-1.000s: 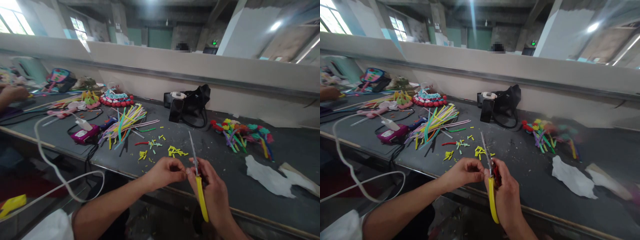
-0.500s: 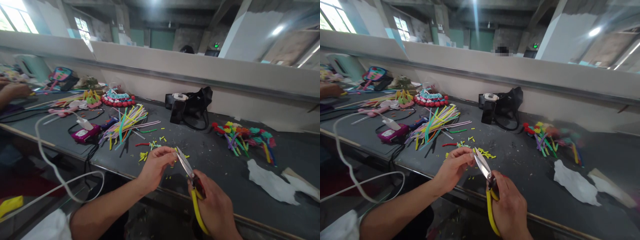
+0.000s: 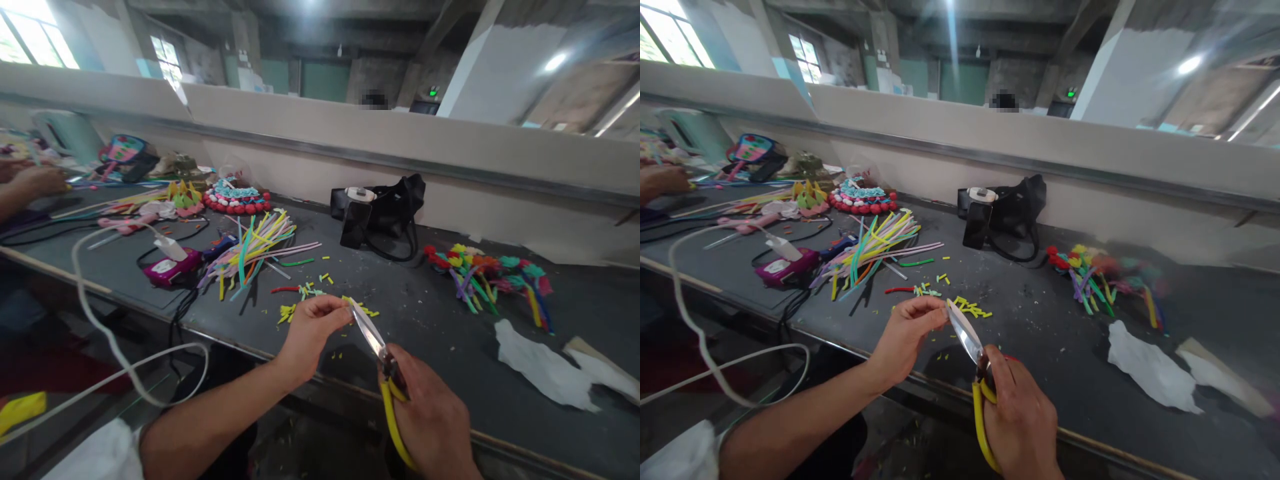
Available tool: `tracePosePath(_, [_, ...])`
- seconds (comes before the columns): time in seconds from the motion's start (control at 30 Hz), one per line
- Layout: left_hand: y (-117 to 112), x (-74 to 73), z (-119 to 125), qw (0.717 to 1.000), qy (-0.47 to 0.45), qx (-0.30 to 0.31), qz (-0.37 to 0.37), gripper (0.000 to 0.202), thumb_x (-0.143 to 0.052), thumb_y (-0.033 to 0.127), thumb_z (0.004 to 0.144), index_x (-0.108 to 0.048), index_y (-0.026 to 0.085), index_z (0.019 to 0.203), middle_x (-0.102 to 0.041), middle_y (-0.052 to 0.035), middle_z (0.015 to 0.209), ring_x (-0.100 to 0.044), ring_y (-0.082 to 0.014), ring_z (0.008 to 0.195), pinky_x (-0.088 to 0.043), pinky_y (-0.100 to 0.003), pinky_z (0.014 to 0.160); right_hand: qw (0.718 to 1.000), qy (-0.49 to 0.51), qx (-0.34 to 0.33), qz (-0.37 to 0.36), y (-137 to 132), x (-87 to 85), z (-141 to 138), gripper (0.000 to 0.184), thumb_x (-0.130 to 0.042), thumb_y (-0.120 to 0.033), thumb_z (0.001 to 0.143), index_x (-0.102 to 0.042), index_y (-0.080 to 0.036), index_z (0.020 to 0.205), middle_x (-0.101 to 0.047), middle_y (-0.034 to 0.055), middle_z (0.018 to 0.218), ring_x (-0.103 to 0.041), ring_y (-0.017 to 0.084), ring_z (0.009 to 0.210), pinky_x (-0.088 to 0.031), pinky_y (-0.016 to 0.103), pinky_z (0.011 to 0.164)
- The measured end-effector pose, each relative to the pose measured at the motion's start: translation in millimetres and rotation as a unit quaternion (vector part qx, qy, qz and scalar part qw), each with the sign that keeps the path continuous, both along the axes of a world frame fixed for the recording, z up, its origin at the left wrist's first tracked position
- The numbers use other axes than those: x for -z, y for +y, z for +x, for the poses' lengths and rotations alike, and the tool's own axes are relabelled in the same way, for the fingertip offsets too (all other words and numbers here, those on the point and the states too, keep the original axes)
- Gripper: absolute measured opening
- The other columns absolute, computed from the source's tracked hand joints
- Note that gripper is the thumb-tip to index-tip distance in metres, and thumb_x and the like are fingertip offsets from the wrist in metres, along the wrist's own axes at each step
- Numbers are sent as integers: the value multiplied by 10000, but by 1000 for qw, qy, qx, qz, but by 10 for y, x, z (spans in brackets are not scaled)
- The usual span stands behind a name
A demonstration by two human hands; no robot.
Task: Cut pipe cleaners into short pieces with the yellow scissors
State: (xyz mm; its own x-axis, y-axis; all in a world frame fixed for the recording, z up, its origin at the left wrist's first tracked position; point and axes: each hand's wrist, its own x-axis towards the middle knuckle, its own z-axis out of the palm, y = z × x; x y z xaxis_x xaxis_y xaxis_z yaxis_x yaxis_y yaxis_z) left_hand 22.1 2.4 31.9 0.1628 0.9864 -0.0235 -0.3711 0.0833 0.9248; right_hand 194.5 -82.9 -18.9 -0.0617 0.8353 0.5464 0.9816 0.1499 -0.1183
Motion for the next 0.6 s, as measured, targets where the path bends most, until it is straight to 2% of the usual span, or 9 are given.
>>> tracePosePath(0.27, [-9, 1, 8, 1000, 24, -16, 5, 84, -741, 236, 657, -719, 156, 658, -646, -4, 631, -512, -87, 604, -395, -195, 591, 1000, 1, 3, -14, -10, 19, 25, 279, -427, -321, 900, -613, -232, 1088, -728, 21, 856, -711, 180, 746, -551, 265, 611])
tracePosePath(0.43, [-28, 5, 16, 999, 38, -14, 15, 99, -720, 239, 680, -702, 153, 635, -639, -4, 628, -519, -92, 617, -400, -200, 607, 1000, -6, -2, 6, -21, 45, 33, 281, -421, -296, 899, -615, -217, 1086, -733, 39, 891, -713, 185, 760, -559, 268, 620])
tracePosePath(0.6, [-47, 4, 25, 999, 40, -23, 18, 109, -718, 249, 684, -693, 152, 641, -638, -4, 630, -518, -99, 625, -402, -209, 619, 1000, 9, -9, -10, -21, 49, 14, 292, -414, -296, 908, -624, -206, 1089, -736, 58, 908, -711, 189, 780, -560, 266, 653])
